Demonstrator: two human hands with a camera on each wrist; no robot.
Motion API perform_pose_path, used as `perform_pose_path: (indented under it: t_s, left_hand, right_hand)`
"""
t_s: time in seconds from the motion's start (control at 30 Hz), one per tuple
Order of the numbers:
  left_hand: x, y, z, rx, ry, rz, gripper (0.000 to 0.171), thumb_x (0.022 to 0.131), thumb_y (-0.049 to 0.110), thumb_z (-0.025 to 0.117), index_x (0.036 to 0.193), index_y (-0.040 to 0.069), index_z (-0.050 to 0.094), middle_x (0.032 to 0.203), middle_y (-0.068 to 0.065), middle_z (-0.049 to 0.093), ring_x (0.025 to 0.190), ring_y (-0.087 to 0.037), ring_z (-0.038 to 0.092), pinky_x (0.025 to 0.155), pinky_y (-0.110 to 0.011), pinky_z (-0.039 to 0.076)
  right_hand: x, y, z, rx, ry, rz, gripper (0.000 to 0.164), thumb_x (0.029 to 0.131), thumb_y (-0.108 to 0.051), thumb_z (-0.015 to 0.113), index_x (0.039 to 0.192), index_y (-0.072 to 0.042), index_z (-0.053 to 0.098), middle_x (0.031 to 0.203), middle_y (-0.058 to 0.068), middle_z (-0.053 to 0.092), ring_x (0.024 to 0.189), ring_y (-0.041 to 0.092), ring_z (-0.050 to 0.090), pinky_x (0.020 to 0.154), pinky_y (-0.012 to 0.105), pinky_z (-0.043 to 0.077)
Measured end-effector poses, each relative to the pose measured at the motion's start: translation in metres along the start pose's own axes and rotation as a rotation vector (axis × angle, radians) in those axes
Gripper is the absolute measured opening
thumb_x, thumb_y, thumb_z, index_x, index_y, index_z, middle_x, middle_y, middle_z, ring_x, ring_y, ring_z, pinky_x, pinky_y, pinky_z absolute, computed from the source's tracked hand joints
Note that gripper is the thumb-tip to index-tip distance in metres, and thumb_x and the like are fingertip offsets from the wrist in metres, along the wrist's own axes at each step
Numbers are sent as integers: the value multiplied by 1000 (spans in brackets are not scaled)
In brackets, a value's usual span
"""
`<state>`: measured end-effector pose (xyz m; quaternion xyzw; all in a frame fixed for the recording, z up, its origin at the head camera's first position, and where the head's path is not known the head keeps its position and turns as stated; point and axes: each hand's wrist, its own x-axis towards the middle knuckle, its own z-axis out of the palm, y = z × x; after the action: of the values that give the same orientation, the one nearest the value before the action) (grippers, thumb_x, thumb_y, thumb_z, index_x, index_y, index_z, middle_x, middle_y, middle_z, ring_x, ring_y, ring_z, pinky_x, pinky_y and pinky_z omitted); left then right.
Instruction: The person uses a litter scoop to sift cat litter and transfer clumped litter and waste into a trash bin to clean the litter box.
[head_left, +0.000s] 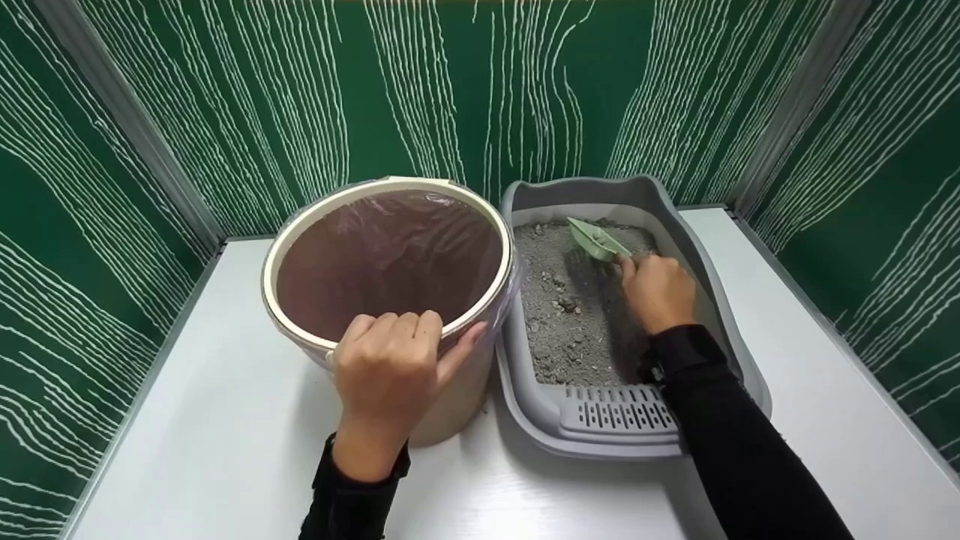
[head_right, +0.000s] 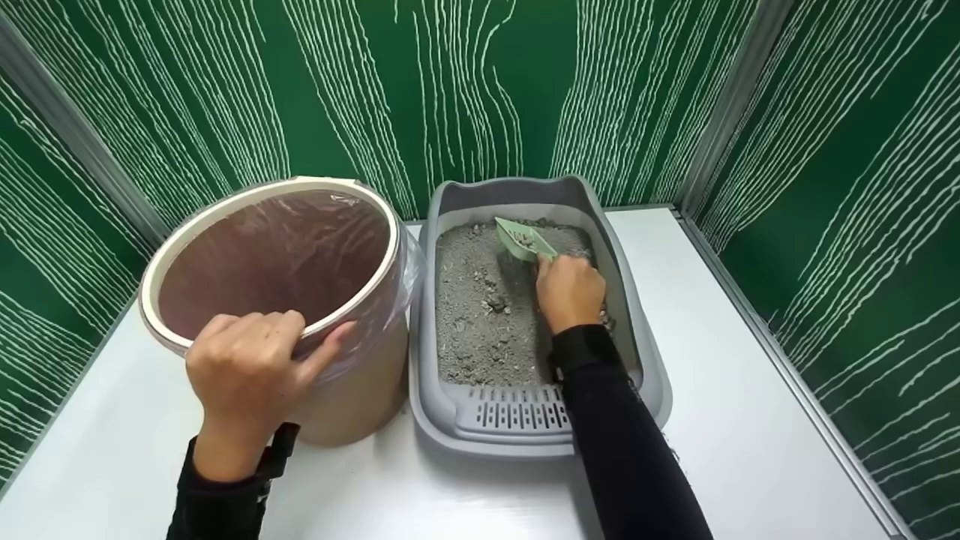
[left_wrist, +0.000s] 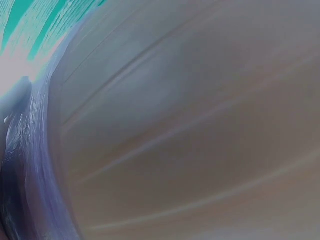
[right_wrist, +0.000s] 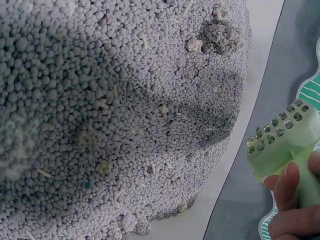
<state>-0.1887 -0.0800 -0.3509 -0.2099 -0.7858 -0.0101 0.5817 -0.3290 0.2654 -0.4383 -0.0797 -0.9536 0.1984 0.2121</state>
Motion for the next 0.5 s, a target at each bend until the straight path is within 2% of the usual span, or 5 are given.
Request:
perform_pose_path:
  t_s: [0.17, 0.27, 0.4, 0.5]
  left_hand:
    - [0, -1, -1, 3, -3, -3, 63, 91, 58, 65, 56, 14, 39, 46, 0, 37, 40, -21, 40, 50, -34, 30]
    - [0, -1, -2, 6, -6, -4, 62, 91, 58, 66, 56, 14, 40, 46, -1, 38, 41, -22, 41, 51, -34, 30]
    - [-1, -1, -2, 4, -14, -2, 61, 91, 58, 66, 57, 14, 41, 46, -1, 39, 42, -23, 42, 51, -35, 31]
    - [-2, 0, -2, 0, -15, -1, 62, 91, 58, 66, 57, 14, 41, 46, -1, 38, 41, -22, 41, 51, -35, 30]
  right_hand:
    - [0, -2, -1, 7, 49, -34, 41, 102, -37, 59, 81, -2, 66, 91, 30, 72, 82, 53, 69, 70, 63, 49]
    - [0, -4, -4, 24, 67, -52, 41, 100, -34, 64, 73, -5, 54, 78, 27, 67, 76, 50, 66, 63, 56, 44]
    - [1, -7, -17, 72, 46, -51, 48, 99, -32, 66, 64, -15, 37, 60, 10, 46, 63, 38, 56, 59, 40, 31]
    - [6, -11, -32, 85, 14, -54, 51, 100, -32, 66, 63, -16, 34, 60, 4, 35, 61, 31, 47, 60, 36, 26]
